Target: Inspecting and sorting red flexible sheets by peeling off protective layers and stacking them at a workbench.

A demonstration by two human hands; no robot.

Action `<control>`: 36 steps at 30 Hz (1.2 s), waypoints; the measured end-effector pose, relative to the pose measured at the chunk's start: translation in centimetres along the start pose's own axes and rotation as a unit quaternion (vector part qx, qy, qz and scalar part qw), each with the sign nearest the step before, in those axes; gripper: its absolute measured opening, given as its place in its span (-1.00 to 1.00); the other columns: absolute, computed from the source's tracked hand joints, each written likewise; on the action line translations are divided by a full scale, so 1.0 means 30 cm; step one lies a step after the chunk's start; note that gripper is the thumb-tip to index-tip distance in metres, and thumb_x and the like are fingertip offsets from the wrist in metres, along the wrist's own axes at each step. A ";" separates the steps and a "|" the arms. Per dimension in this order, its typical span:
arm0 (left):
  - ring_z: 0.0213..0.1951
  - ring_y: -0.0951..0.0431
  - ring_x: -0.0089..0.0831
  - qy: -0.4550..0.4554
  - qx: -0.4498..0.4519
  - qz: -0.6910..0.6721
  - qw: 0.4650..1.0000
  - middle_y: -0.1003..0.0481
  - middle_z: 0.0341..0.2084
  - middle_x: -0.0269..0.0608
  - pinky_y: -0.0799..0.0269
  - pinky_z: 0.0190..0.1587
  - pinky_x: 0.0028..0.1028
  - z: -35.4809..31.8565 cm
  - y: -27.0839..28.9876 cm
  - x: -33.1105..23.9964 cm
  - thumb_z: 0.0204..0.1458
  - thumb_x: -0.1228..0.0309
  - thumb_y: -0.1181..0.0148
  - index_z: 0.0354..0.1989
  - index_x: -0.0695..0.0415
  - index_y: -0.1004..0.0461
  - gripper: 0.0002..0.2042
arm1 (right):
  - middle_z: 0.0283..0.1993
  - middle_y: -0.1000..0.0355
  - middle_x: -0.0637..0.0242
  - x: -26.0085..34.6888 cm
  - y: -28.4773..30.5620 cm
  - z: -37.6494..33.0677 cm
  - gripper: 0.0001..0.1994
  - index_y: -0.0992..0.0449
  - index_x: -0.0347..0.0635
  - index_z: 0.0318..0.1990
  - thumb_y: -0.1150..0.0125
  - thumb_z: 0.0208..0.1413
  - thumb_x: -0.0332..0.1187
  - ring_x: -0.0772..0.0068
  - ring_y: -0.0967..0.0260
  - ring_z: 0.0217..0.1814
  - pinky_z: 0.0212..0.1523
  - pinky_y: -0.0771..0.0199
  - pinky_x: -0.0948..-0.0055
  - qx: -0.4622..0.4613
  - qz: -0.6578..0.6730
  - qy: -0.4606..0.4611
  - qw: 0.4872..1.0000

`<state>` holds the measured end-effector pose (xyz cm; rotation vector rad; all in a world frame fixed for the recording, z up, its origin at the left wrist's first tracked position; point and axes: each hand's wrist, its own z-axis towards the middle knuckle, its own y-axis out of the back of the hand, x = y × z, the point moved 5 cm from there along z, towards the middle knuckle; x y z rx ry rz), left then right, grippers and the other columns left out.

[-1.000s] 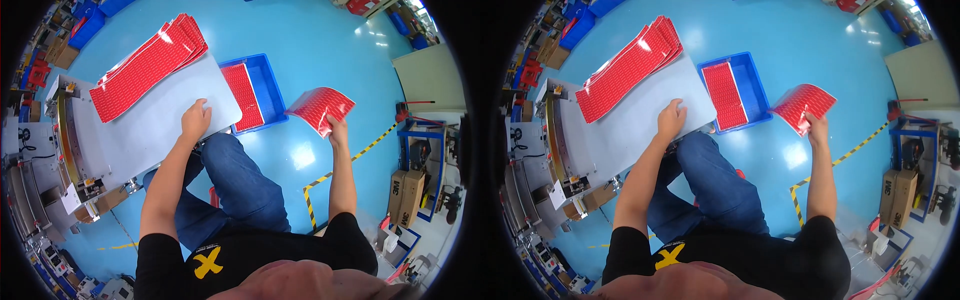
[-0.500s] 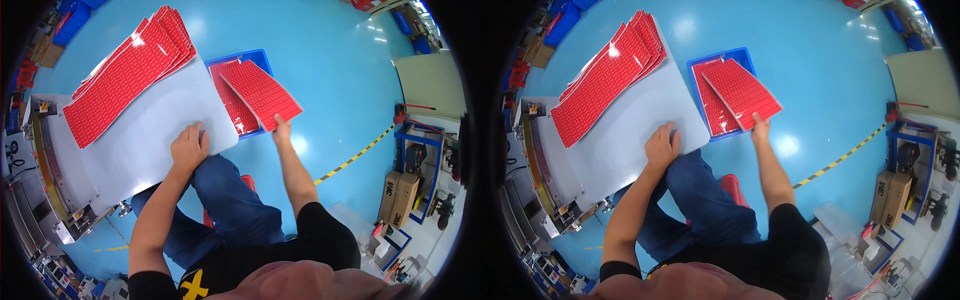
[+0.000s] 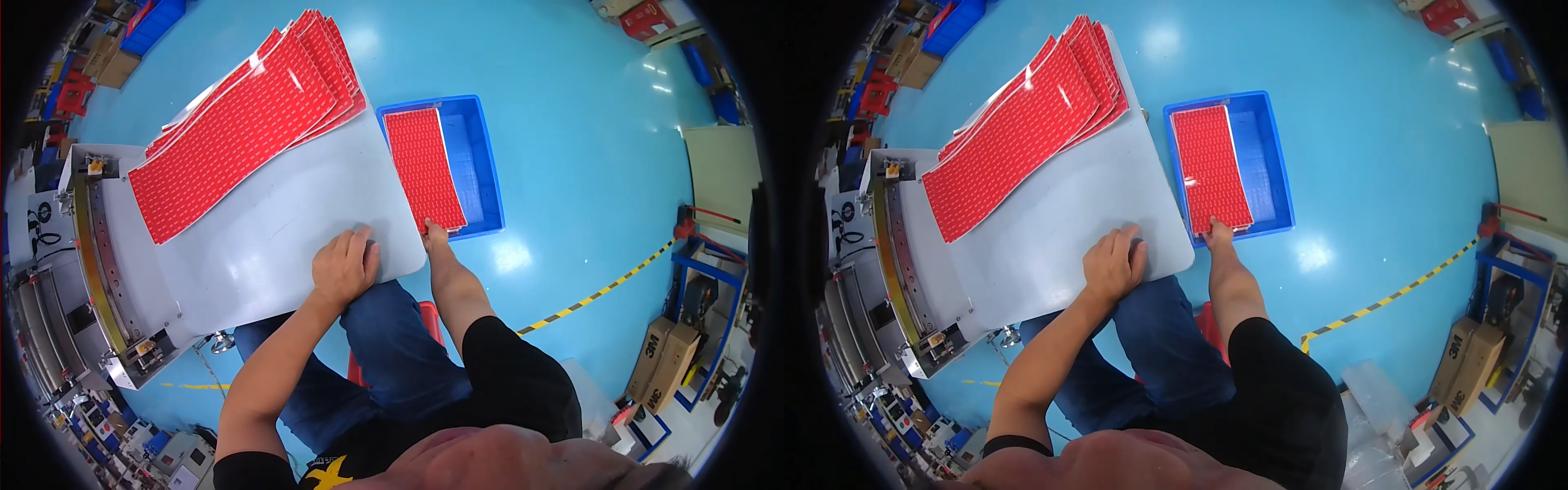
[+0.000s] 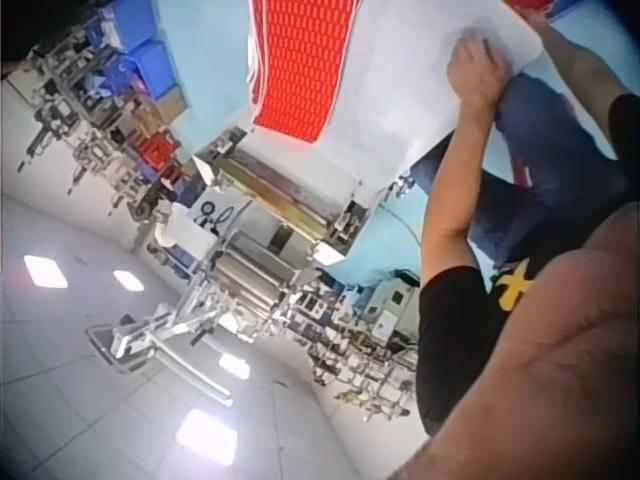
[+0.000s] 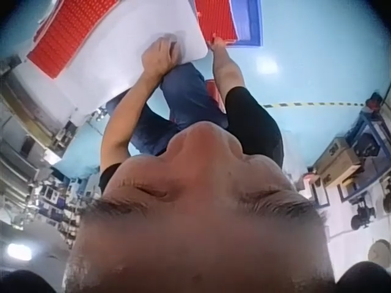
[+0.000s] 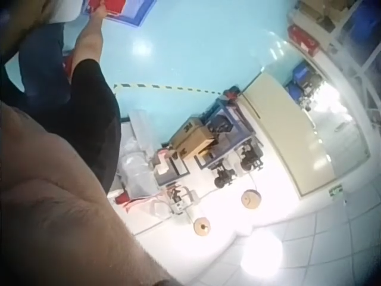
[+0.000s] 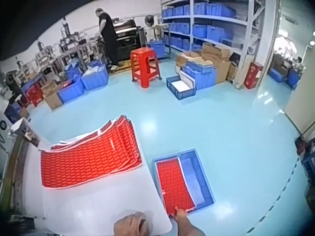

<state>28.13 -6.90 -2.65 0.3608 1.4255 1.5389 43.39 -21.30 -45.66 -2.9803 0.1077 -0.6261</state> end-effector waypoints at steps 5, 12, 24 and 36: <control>-0.48 -0.52 -0.19 0.002 -0.005 -0.001 1.000 -0.48 -0.44 -0.15 -0.43 -0.46 -0.31 -0.003 -0.002 0.000 -0.02 0.40 -0.25 -0.15 0.12 -0.46 -0.75 | 0.07 -0.44 0.08 -0.099 0.070 0.034 -0.61 -0.36 -0.11 0.09 -0.18 0.22 -0.12 -0.03 -0.35 0.20 0.22 -0.27 -0.18 0.106 -0.137 -0.254 0.952; -0.44 -0.55 -0.18 0.010 -0.009 0.001 1.000 -0.51 -0.40 -0.15 -0.46 -0.41 -0.27 -0.016 -0.019 0.003 -0.02 0.36 -0.23 -0.16 0.11 -0.47 -0.76 | -0.06 -0.52 0.17 0.014 0.188 -0.213 -0.60 -0.40 -0.12 0.10 -0.17 0.24 -0.10 0.28 -0.50 -0.09 -0.10 -0.53 0.19 0.217 -0.320 -0.146 0.911; 0.12 -0.42 0.02 0.085 -0.184 0.184 0.962 -0.47 0.04 0.01 -0.27 0.17 -0.03 0.172 0.346 0.437 -0.02 0.26 -0.24 0.00 0.19 -0.47 -0.59 | -0.27 -0.55 0.25 0.310 0.808 -0.692 -0.77 -0.46 -0.18 -0.02 -0.10 0.24 -0.30 0.46 -0.48 -0.40 -0.39 -0.49 0.48 0.188 -0.423 -0.002 0.886; -0.13 -0.55 -0.23 -0.025 -0.127 0.216 0.968 -0.57 -0.15 -0.15 -0.36 0.00 -0.16 -0.313 0.415 0.438 -0.05 0.48 -0.07 -0.20 0.14 -0.54 -0.78 | -0.22 -0.53 0.25 0.582 0.497 -0.968 -0.79 -0.47 -0.22 -0.06 -0.17 0.24 -0.31 0.48 -0.49 -0.26 -0.24 -0.50 0.49 0.179 -0.239 0.227 0.927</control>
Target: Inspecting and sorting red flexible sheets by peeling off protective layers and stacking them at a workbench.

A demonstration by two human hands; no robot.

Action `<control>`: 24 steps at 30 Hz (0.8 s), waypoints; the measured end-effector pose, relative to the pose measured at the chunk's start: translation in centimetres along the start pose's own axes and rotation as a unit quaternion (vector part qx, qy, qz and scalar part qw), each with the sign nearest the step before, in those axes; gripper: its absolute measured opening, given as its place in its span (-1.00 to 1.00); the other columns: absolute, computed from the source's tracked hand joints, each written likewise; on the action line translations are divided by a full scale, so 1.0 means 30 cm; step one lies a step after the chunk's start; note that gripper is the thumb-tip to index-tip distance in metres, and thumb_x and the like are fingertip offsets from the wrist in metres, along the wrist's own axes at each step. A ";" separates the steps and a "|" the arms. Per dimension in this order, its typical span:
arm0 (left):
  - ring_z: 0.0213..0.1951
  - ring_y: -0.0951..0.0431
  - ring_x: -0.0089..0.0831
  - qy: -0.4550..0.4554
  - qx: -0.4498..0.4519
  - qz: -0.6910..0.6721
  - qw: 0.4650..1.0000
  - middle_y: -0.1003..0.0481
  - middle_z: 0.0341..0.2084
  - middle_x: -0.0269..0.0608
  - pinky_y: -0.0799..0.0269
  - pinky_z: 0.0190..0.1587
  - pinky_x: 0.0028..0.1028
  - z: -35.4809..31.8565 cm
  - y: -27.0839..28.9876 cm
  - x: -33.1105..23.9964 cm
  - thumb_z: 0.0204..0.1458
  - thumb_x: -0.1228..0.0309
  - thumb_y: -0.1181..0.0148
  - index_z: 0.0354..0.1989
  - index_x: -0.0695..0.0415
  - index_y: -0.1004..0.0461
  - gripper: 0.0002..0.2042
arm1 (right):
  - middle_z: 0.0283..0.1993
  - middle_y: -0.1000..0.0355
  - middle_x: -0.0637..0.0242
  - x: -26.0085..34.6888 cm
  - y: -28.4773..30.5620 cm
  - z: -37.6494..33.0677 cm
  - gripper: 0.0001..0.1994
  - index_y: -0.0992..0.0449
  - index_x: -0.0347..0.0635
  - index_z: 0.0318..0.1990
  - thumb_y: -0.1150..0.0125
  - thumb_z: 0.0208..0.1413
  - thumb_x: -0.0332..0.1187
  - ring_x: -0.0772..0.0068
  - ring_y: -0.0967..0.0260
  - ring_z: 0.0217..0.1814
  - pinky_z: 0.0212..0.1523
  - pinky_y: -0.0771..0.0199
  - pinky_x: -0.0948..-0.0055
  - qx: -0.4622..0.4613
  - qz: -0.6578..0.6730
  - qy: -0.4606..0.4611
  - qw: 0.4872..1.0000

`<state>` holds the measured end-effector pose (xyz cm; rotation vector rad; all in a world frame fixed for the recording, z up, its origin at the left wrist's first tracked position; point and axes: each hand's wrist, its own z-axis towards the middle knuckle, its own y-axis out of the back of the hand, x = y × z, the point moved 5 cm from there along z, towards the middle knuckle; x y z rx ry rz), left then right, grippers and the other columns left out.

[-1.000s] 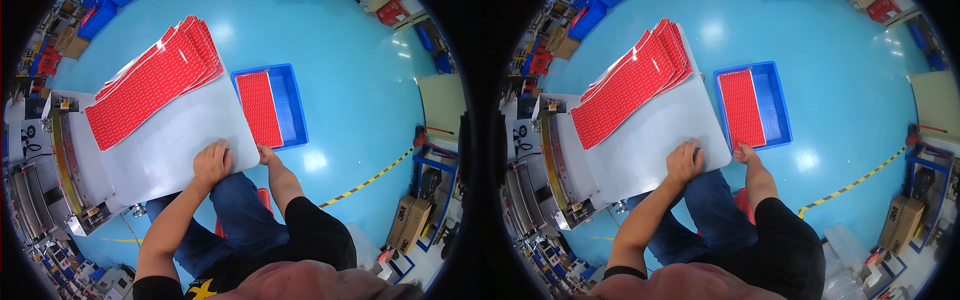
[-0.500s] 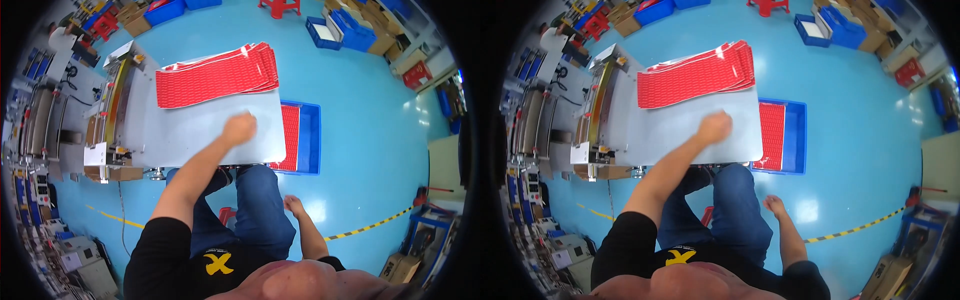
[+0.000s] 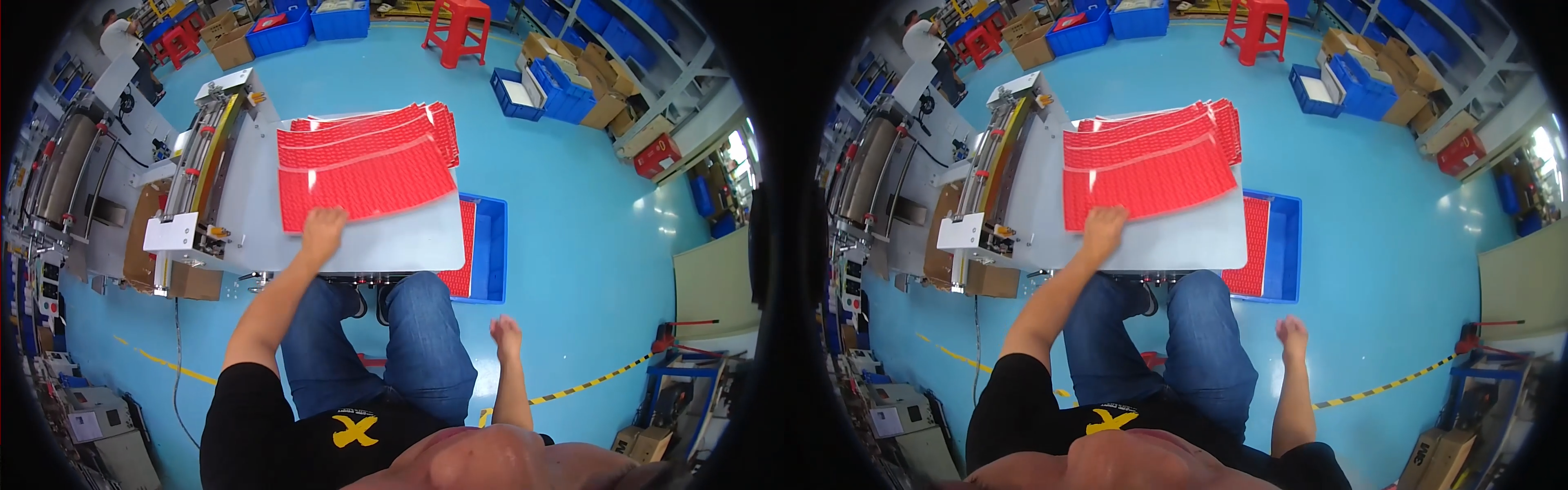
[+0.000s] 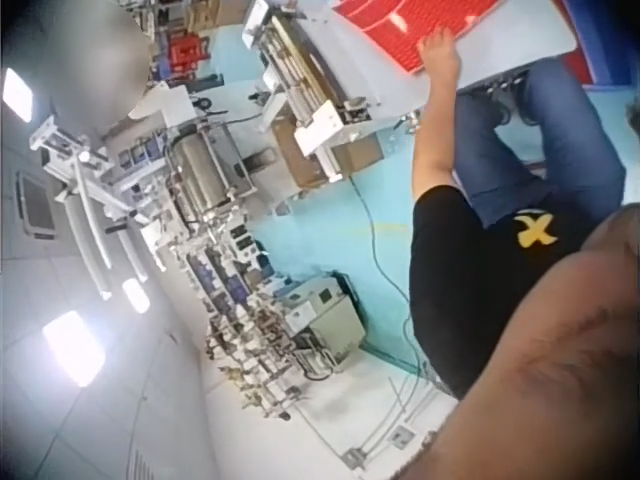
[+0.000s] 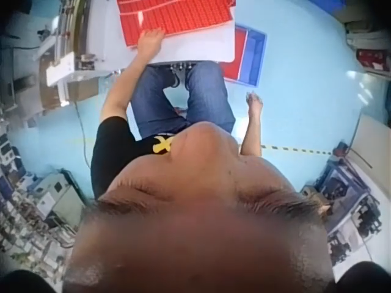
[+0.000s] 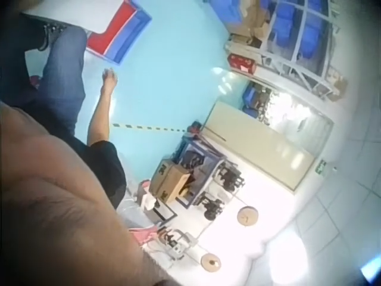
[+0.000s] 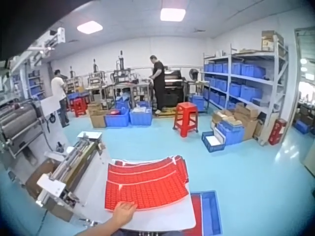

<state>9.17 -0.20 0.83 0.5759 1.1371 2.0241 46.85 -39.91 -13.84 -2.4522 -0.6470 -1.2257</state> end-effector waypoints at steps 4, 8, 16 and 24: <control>-0.14 -0.54 -0.24 0.046 0.021 -0.075 0.996 -0.57 -0.16 -0.18 -0.38 -0.07 -0.19 -0.144 0.067 -0.178 -0.07 0.47 -0.13 -0.22 0.15 -0.55 -0.79 | -0.04 -0.51 0.16 0.325 -0.494 -0.083 -0.65 -0.42 -0.29 0.11 -0.21 0.22 -0.36 0.39 -0.50 -0.06 0.01 -0.49 0.45 0.137 -0.127 0.220 0.958; -0.14 -0.52 -0.23 0.071 0.040 -0.131 0.988 -0.56 -0.19 -0.18 -0.39 -0.10 -0.22 -0.230 0.113 -0.246 -0.10 0.46 -0.20 -0.25 0.15 -0.56 -0.80 | 0.07 -0.48 0.07 0.372 -0.968 -0.263 -0.69 -0.47 -0.30 0.06 -0.20 0.21 -0.36 0.28 -0.47 0.11 0.10 -0.46 0.36 0.323 -0.287 0.306 0.849; -0.09 -0.49 -0.21 0.092 0.016 -0.211 0.973 -0.54 -0.22 -0.21 -0.33 0.03 -0.20 -0.308 0.196 -0.249 -0.11 0.44 -0.23 -0.27 0.14 -0.58 -0.80 | 0.05 -0.45 -0.02 0.269 -1.397 -0.331 -0.65 -0.51 -0.27 0.01 -0.24 0.10 -0.30 -0.02 -0.35 0.17 0.23 -0.32 0.18 0.363 -0.503 0.445 0.646; 0.03 -0.42 0.08 0.444 -0.143 -0.124 0.876 -0.46 -0.03 0.06 -0.31 0.10 -0.06 -0.249 0.242 0.149 -0.03 0.34 -0.26 -0.07 0.18 -0.49 -0.66 | 0.01 -0.47 0.01 0.301 -1.384 -0.232 -0.71 -0.52 -0.28 -0.03 -0.24 0.09 -0.39 -0.01 -0.39 0.12 0.18 -0.37 0.19 0.205 -0.533 0.480 0.666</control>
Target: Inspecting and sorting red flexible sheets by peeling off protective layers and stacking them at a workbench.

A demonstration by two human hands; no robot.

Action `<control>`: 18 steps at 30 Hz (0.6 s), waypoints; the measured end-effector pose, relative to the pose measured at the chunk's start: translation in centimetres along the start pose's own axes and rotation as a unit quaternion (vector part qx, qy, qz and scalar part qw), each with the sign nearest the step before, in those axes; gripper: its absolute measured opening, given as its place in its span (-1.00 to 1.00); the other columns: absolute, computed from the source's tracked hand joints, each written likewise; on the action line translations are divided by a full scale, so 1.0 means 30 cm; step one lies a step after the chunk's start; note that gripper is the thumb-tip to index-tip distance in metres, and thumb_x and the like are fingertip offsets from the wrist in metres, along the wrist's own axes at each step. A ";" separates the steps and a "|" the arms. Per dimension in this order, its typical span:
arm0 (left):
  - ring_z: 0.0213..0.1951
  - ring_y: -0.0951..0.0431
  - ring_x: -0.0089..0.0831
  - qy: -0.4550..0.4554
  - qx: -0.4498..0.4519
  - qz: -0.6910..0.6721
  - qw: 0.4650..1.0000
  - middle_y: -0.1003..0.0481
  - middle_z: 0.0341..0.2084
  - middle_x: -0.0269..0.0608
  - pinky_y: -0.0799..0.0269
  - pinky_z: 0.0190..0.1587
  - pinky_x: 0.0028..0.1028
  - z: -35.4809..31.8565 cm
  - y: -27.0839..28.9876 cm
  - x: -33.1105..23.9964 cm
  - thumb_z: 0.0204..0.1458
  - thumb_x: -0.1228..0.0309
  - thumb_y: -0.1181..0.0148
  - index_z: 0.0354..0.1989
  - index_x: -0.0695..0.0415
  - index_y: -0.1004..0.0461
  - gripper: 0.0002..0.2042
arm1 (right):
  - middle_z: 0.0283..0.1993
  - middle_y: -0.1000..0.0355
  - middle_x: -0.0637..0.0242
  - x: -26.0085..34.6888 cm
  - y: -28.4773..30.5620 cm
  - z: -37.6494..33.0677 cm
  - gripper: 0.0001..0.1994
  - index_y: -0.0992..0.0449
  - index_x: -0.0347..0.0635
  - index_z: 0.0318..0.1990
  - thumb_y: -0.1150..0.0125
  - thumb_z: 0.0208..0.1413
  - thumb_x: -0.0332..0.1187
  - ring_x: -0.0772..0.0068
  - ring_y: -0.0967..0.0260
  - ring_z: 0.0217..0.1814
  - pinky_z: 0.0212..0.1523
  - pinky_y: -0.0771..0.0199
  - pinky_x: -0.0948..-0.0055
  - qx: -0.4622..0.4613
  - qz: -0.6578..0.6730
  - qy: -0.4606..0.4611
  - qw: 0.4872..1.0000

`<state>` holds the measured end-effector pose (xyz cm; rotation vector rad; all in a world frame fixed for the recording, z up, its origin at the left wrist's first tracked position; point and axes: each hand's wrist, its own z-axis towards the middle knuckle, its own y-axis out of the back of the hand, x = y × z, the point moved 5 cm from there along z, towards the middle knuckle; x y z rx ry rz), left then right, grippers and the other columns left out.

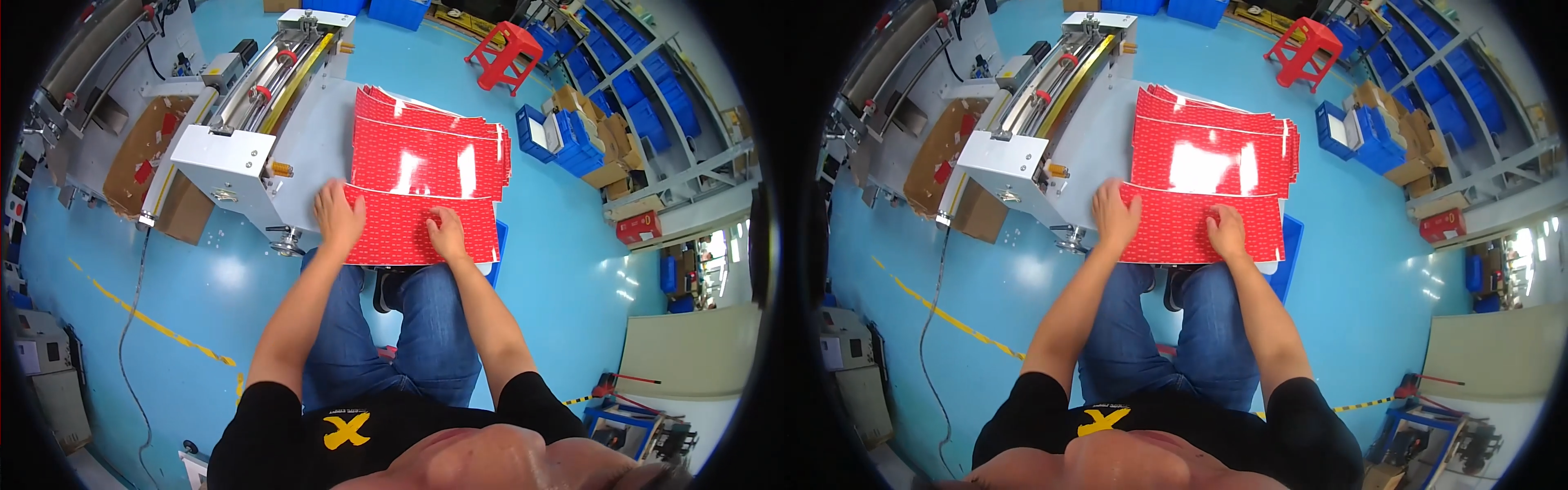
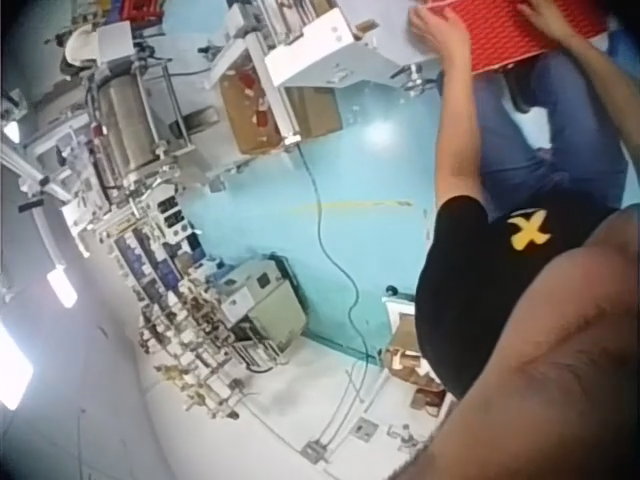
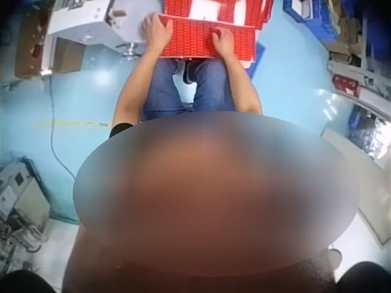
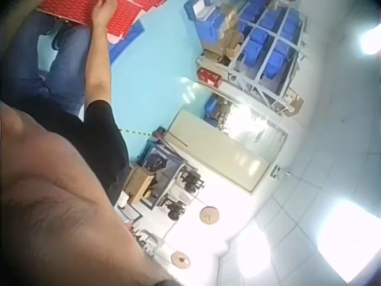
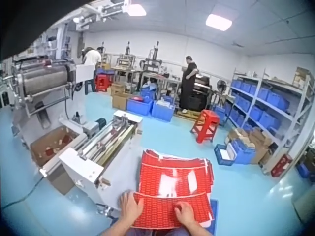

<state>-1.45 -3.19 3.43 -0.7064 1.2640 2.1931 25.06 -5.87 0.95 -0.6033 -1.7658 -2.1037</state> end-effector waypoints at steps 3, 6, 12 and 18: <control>0.02 -0.52 0.08 0.227 0.256 0.043 0.939 -0.53 -0.07 0.15 -0.41 0.05 -0.04 0.205 -0.173 0.119 0.09 0.24 -0.15 -0.01 0.19 -0.49 -0.64 | 0.00 -0.48 0.04 0.035 0.016 -0.050 -0.74 -0.53 -0.26 -0.07 -0.24 0.08 -0.42 0.01 -0.40 0.11 0.17 -0.38 0.20 -0.055 0.036 0.077 0.995; -0.06 -0.59 0.03 0.179 0.368 0.075 0.909 -0.58 -0.17 0.20 -0.48 -0.01 -0.09 0.293 -0.254 0.125 0.12 0.20 -0.09 -0.07 0.22 -0.52 -0.65 | -0.05 -0.48 0.05 0.043 0.017 -0.069 -0.76 -0.54 -0.25 -0.11 -0.24 0.06 -0.41 -0.01 -0.40 0.08 0.16 -0.37 0.17 -0.054 0.016 0.062 0.996; -0.11 -0.62 -0.08 0.204 0.262 -0.082 0.940 -0.62 -0.25 0.07 -0.48 -0.05 -0.17 0.492 -0.292 0.062 0.20 0.21 0.04 -0.12 0.23 -0.52 -0.65 | -0.09 -0.48 0.04 0.027 0.035 -0.073 -0.77 -0.54 -0.25 -0.13 -0.24 0.04 -0.41 -0.03 -0.40 0.04 0.13 -0.38 0.14 -0.047 0.003 0.045 0.998; -0.24 -0.66 -0.16 0.210 0.192 -0.053 0.957 -0.64 -0.39 -0.06 -0.46 -0.04 -0.25 0.654 -0.387 0.071 0.22 0.18 0.00 -0.14 0.23 -0.52 -0.66 | -0.01 -0.45 0.09 -0.008 0.008 -0.081 -0.73 -0.55 -0.20 -0.11 -0.25 0.00 -0.37 -0.02 -0.37 0.06 0.11 -0.37 0.09 -0.005 -0.032 0.050 0.998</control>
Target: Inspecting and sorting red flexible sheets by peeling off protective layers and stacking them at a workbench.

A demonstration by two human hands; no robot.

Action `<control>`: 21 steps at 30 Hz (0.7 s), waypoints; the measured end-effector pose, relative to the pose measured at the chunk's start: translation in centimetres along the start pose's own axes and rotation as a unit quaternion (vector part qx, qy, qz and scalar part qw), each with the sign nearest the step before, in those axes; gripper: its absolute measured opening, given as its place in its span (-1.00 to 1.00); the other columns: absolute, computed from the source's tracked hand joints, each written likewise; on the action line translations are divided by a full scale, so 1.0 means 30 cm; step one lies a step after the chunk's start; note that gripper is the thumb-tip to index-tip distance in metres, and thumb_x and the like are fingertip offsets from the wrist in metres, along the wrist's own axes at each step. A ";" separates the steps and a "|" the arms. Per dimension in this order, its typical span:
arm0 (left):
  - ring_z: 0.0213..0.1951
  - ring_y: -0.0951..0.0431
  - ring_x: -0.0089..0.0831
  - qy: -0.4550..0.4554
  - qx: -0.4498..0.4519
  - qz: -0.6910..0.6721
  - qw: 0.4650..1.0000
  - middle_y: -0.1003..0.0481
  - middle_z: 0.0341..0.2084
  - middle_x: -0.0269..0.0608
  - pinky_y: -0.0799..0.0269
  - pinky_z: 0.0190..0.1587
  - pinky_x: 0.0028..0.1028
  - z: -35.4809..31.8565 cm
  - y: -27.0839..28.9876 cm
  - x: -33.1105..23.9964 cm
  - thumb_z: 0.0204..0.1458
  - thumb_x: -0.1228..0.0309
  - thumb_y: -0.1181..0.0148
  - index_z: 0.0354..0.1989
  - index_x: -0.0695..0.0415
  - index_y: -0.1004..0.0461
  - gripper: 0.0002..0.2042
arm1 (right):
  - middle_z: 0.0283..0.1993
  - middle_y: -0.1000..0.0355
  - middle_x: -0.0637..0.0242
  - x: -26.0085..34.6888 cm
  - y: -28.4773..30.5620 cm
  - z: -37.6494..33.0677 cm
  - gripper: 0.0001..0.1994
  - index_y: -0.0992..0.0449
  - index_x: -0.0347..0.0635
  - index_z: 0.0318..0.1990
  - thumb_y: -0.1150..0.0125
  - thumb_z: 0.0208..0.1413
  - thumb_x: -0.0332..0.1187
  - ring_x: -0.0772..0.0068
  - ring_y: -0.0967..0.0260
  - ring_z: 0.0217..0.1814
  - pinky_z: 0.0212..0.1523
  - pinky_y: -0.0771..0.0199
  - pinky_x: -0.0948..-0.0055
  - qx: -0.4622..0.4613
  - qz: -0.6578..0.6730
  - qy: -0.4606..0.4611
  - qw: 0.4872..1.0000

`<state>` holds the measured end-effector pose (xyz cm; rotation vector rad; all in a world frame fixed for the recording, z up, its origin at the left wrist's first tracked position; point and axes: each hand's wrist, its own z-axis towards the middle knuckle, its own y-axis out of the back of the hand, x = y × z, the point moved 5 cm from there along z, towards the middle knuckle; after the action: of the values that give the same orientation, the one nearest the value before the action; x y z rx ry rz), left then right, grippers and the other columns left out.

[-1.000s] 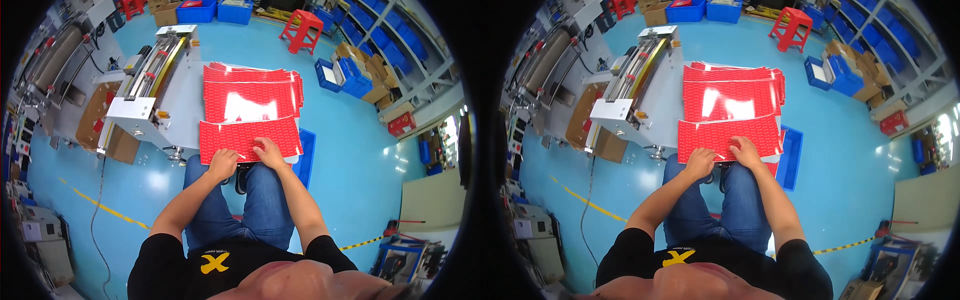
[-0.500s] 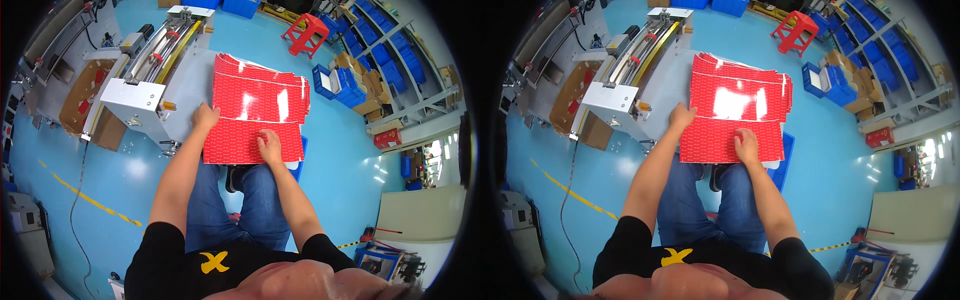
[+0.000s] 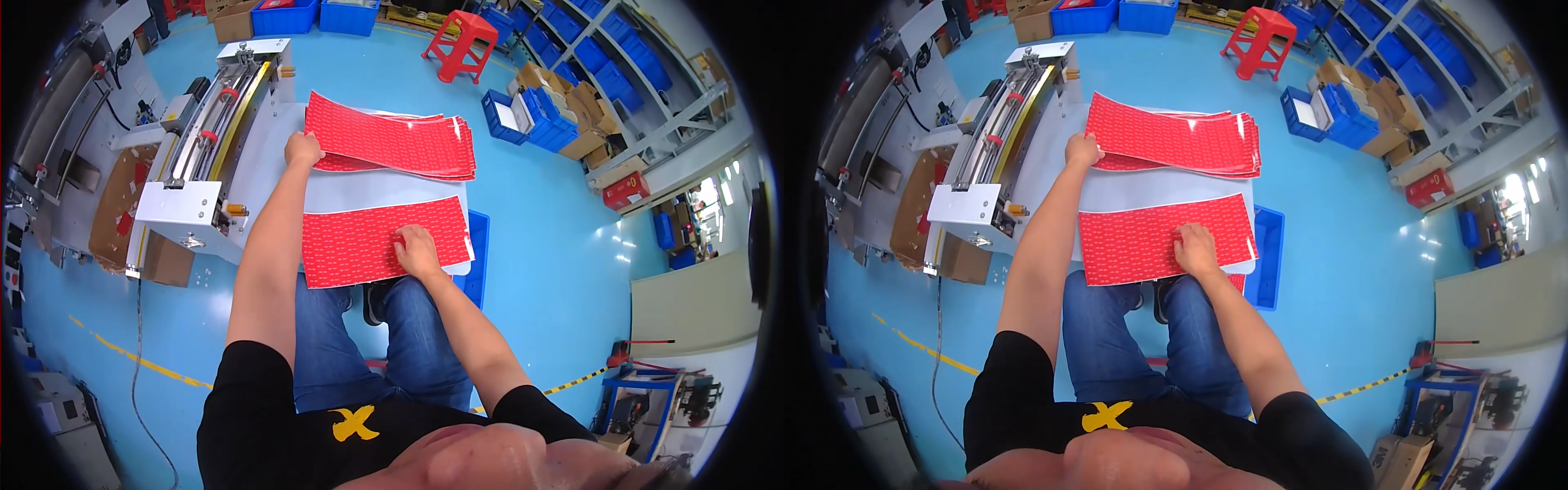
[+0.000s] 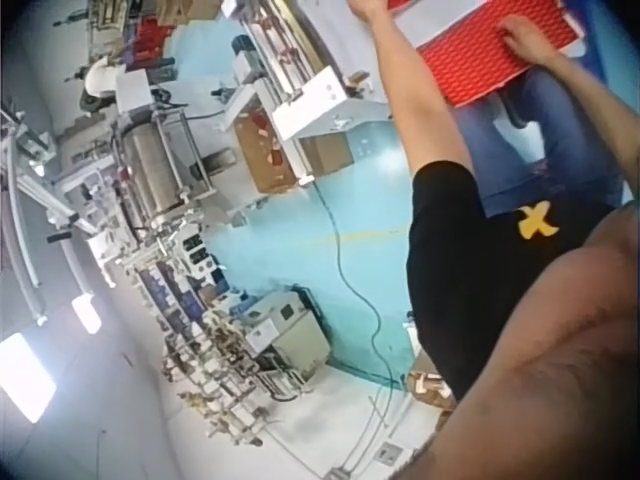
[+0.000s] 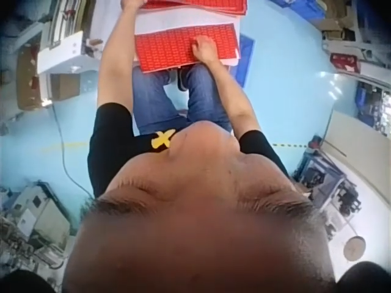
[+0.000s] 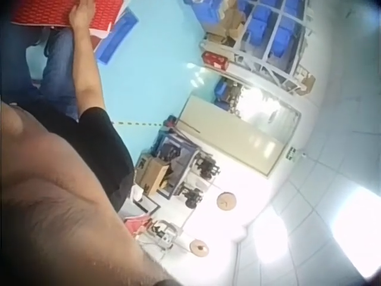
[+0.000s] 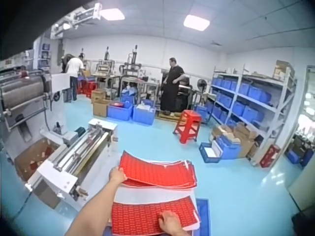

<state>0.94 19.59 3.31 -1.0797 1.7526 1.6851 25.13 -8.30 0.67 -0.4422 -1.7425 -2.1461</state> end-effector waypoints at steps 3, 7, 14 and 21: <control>-0.16 -0.62 -0.12 0.035 0.063 -0.046 0.996 -0.61 -0.24 0.00 -0.44 0.00 -0.22 0.006 -0.006 -0.019 0.19 0.18 -0.08 -0.08 0.25 -0.49 -0.65 | 0.07 -0.41 0.07 -0.023 -0.019 -0.007 -0.68 -0.54 -0.19 -0.06 -0.27 0.00 -0.32 -0.05 -0.32 0.13 0.15 -0.34 0.06 0.031 -0.012 -0.007 0.999; 0.06 -0.47 -0.01 -0.056 -0.116 0.023 0.991 -0.43 0.05 0.14 -0.36 0.12 -0.18 -0.185 0.050 -0.011 0.10 0.22 -0.21 0.12 0.28 -0.35 -0.51 | 0.16 -0.35 0.00 -0.025 -0.015 -0.012 -0.62 -0.52 -0.17 -0.01 -0.29 0.00 -0.27 -0.08 -0.28 0.21 0.21 -0.31 0.05 0.026 -0.019 0.027 0.999; 0.08 -0.42 0.07 -0.141 -0.106 0.094 0.980 -0.43 -0.01 0.22 -0.34 0.14 -0.17 -0.712 0.139 0.276 0.03 0.27 -0.28 0.17 0.34 -0.28 -0.42 | 0.27 -0.26 -0.08 -0.054 -0.031 0.005 -0.53 -0.47 -0.17 0.10 -0.28 0.02 -0.19 -0.13 -0.20 0.31 0.27 -0.28 0.02 0.073 -0.076 -0.028 0.994; -0.40 -0.63 -0.28 -0.020 0.142 -0.072 0.987 -0.63 -0.36 -0.01 -0.52 -0.28 -0.36 -0.892 0.111 0.471 0.09 0.33 -0.25 -0.01 0.41 -0.44 -0.60 | 0.33 -0.20 -0.06 -0.044 -0.054 0.013 -0.50 -0.45 -0.15 0.14 -0.27 0.04 -0.18 -0.12 -0.17 0.34 0.28 -0.26 0.00 0.098 -0.110 -0.081 0.986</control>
<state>-5.04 -9.72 -2.39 -1.0081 1.7792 1.3138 25.59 -7.53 -1.25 -0.3983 -2.1606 -2.1042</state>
